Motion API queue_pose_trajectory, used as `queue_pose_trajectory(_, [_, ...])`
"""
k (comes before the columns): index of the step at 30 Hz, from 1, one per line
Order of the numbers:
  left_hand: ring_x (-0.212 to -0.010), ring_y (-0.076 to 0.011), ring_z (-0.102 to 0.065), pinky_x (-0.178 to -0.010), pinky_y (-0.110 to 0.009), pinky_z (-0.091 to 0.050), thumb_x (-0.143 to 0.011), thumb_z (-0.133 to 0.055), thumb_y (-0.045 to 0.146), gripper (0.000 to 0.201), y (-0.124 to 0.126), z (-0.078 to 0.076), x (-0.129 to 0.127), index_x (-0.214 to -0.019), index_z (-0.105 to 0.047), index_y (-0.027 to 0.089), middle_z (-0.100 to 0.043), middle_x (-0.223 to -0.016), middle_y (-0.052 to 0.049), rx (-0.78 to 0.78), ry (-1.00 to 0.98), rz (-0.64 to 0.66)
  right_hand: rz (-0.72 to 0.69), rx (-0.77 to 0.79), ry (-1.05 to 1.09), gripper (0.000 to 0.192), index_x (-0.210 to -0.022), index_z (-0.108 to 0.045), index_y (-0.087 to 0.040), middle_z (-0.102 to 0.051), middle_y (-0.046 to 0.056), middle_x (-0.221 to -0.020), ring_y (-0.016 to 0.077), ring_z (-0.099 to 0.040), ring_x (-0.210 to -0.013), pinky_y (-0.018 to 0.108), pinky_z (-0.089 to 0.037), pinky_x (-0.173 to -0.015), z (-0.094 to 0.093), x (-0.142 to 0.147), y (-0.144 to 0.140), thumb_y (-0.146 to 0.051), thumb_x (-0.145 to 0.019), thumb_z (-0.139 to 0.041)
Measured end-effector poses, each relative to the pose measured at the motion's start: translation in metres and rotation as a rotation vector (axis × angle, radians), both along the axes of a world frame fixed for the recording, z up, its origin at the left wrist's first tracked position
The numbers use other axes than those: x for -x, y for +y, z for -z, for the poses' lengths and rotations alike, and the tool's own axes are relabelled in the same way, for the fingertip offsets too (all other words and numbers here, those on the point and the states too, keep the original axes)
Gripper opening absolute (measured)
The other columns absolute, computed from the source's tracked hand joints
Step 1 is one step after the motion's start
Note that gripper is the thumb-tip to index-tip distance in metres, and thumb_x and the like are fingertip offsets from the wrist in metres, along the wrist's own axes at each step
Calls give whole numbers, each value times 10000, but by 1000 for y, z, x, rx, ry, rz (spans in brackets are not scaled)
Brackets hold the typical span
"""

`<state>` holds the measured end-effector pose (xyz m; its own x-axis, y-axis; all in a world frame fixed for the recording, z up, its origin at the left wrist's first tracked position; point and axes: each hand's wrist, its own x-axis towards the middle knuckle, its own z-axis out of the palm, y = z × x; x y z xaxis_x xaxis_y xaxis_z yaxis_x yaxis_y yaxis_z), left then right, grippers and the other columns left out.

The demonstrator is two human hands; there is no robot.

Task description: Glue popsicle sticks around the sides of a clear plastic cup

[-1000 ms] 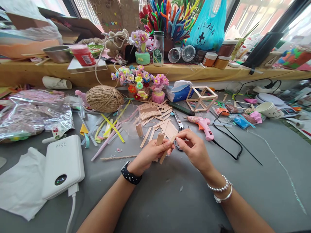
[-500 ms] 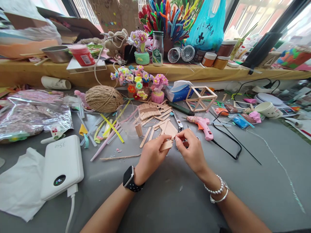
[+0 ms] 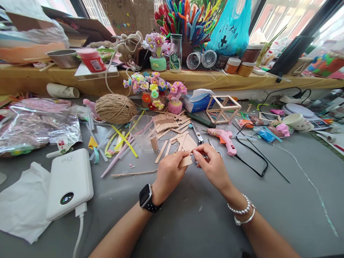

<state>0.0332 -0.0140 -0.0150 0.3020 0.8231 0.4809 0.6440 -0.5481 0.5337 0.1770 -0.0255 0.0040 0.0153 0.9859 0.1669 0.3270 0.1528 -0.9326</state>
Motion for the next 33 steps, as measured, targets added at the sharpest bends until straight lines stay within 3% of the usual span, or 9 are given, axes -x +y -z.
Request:
queue_pose_trajectory(4, [-614,-138,-611,-589,-244,-425,-841,-432,198,214,2,2,2,-920,-629,174,-697,-731,-35,-278,123,-52,-73,116,141,201,-863,-598,-178,-568,49,-869,136,-566,-718,235,-518,-520,-1,-4,2,-345,-795,-509])
queue_pose_trajectory(9, [-593,-135,-600,-559,-245,-390,-840,-471,210,192,2,-3,4,-943,-631,182,-680,-679,-18,-454,240,-65,-92,164,201,218,-862,-639,-170,-580,45,-869,133,-564,-736,229,-517,-534,-2,-8,4,-343,-762,-551])
queue_pose_trajectory(21, [-578,-126,-570,-516,-258,-359,-852,-435,167,243,1,-6,9,-1040,-585,201,-679,-724,-18,-520,393,8,-69,170,208,202,-794,-665,-174,-614,32,-792,110,-570,-624,230,-496,-527,-1,-9,5,-350,-740,-581])
queue_pose_trajectory(30, [-512,-121,-537,-495,-277,-335,-820,-498,134,198,0,-10,8,-990,-600,141,-685,-704,-22,-667,411,12,-39,105,220,133,-735,-606,-176,-553,2,-719,102,-522,-622,217,-472,-538,2,-2,2,-297,-755,-554])
queue_pose_trajectory(33, [-552,-126,-570,-519,-267,-361,-813,-513,145,184,-1,-7,5,-970,-609,145,-700,-729,-23,-612,326,3,-7,92,222,121,-706,-563,-180,-519,-13,-691,96,-501,-605,215,-464,-538,3,1,1,-291,-753,-546])
